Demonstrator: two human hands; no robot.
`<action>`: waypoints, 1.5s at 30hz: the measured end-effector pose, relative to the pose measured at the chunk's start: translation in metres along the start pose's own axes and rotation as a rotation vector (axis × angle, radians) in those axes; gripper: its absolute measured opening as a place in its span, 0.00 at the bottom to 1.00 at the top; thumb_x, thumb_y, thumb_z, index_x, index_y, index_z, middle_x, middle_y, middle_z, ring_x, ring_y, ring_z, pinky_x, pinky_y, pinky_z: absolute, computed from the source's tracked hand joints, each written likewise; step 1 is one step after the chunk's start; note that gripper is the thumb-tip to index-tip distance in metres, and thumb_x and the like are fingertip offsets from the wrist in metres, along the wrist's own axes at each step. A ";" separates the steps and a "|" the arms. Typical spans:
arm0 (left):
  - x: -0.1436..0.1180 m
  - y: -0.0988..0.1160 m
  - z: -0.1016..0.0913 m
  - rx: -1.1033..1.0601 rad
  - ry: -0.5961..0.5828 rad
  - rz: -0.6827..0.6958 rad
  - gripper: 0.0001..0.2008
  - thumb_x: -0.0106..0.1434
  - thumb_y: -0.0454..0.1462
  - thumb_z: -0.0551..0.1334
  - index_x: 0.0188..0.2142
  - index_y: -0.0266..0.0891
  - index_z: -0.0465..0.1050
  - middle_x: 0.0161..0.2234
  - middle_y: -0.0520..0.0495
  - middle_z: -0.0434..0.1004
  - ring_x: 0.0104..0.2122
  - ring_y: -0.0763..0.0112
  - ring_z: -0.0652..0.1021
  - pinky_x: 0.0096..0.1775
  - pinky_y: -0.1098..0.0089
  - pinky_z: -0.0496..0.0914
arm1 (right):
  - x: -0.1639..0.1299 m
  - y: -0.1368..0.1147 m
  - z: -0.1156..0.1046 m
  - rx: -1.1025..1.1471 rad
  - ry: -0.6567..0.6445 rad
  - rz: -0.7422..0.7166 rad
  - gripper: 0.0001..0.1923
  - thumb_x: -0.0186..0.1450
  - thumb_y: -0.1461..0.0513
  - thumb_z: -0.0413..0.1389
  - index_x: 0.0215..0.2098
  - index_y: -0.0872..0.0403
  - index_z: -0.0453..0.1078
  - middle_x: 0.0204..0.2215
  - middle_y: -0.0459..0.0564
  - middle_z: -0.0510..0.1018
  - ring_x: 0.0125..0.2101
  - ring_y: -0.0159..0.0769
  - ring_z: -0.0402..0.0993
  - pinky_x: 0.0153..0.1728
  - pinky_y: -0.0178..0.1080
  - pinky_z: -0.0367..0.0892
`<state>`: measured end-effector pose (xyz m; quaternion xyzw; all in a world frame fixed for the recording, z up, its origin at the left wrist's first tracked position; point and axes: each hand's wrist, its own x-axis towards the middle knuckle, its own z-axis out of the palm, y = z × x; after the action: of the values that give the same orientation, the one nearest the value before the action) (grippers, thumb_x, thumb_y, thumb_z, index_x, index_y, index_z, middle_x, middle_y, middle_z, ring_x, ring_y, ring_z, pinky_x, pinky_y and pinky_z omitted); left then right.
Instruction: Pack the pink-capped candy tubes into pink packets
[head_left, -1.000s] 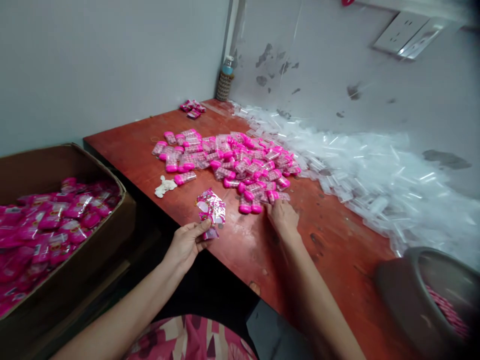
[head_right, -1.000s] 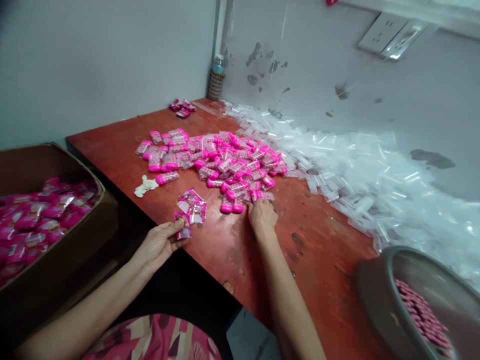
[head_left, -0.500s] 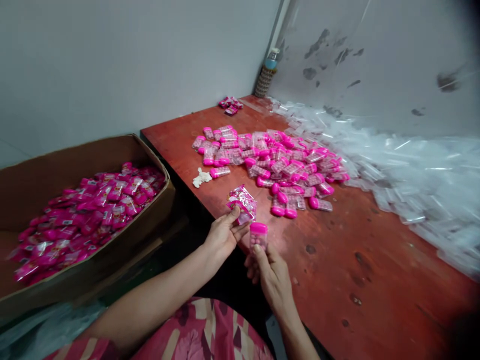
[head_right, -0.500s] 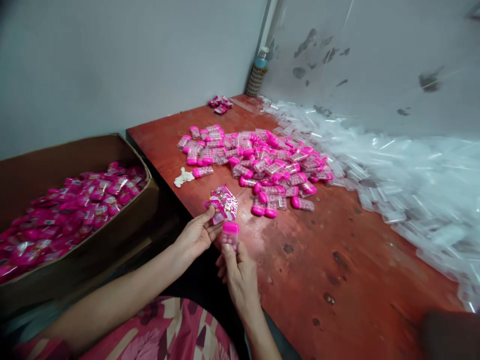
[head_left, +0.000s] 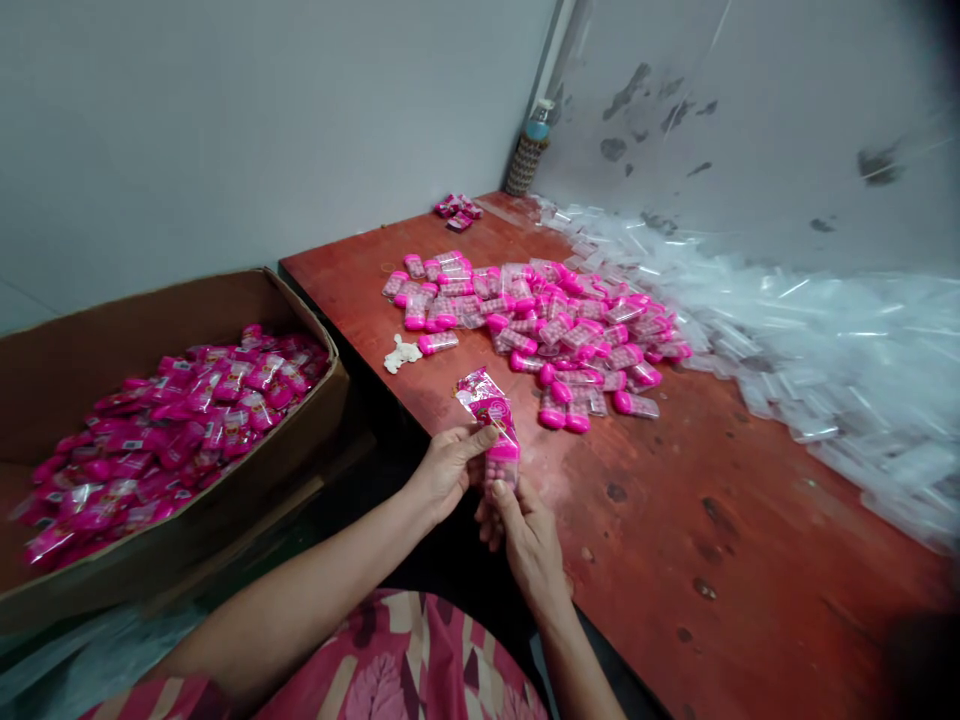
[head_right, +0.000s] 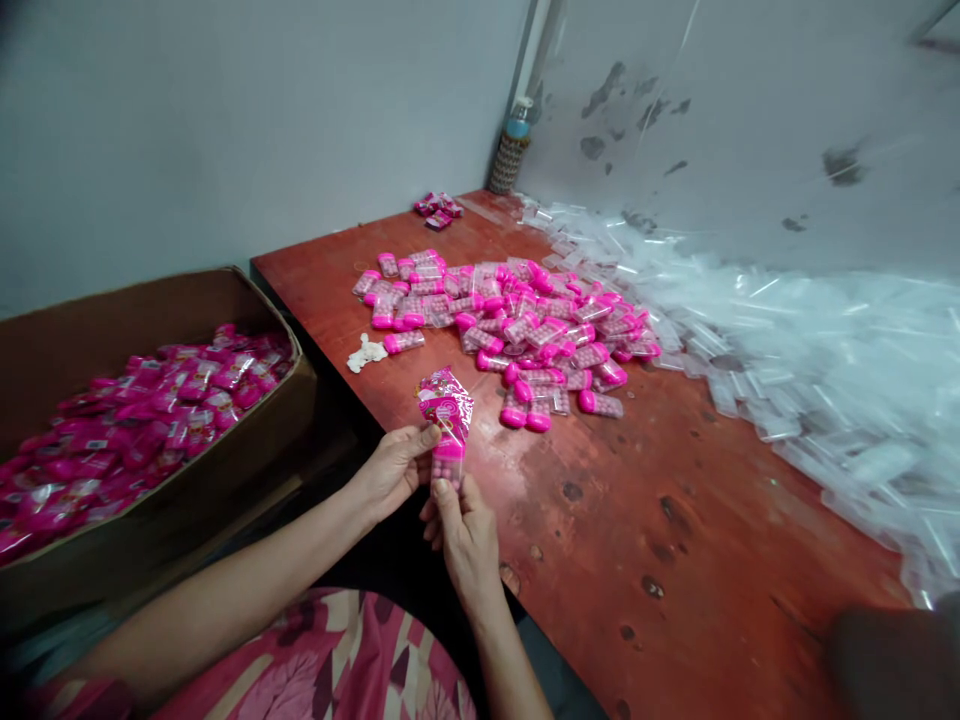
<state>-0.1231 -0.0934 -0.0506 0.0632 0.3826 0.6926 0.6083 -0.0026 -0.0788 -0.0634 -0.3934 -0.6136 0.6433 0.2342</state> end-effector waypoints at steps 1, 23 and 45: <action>0.000 0.000 -0.001 0.030 -0.004 -0.007 0.14 0.47 0.40 0.67 0.26 0.31 0.69 0.20 0.49 0.71 0.19 0.76 0.72 0.25 0.74 0.66 | 0.000 0.000 0.001 -0.018 0.017 -0.004 0.14 0.62 0.51 0.47 0.33 0.53 0.62 0.19 0.42 0.70 0.15 0.26 0.64 0.13 0.28 0.58; -0.006 -0.006 -0.008 0.151 -0.081 -0.018 0.10 0.49 0.38 0.66 0.24 0.28 0.73 0.20 0.47 0.71 0.20 0.76 0.71 0.25 0.73 0.67 | 0.005 -0.001 -0.009 0.265 0.034 -0.034 0.11 0.59 0.58 0.55 0.38 0.53 0.62 0.26 0.45 0.75 0.24 0.31 0.72 0.24 0.33 0.68; 0.050 0.008 -0.027 1.649 0.053 0.812 0.17 0.54 0.40 0.61 0.44 0.43 0.70 0.55 0.43 0.60 0.58 0.54 0.53 0.56 0.50 0.40 | 0.020 -0.013 -0.022 0.027 0.095 -0.029 0.10 0.59 0.55 0.54 0.28 0.54 0.64 0.21 0.44 0.72 0.19 0.29 0.68 0.20 0.31 0.63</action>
<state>-0.1564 -0.0606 -0.0835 0.5906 0.7177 0.3620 0.0717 0.0007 -0.0479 -0.0539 -0.4116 -0.5984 0.6288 0.2777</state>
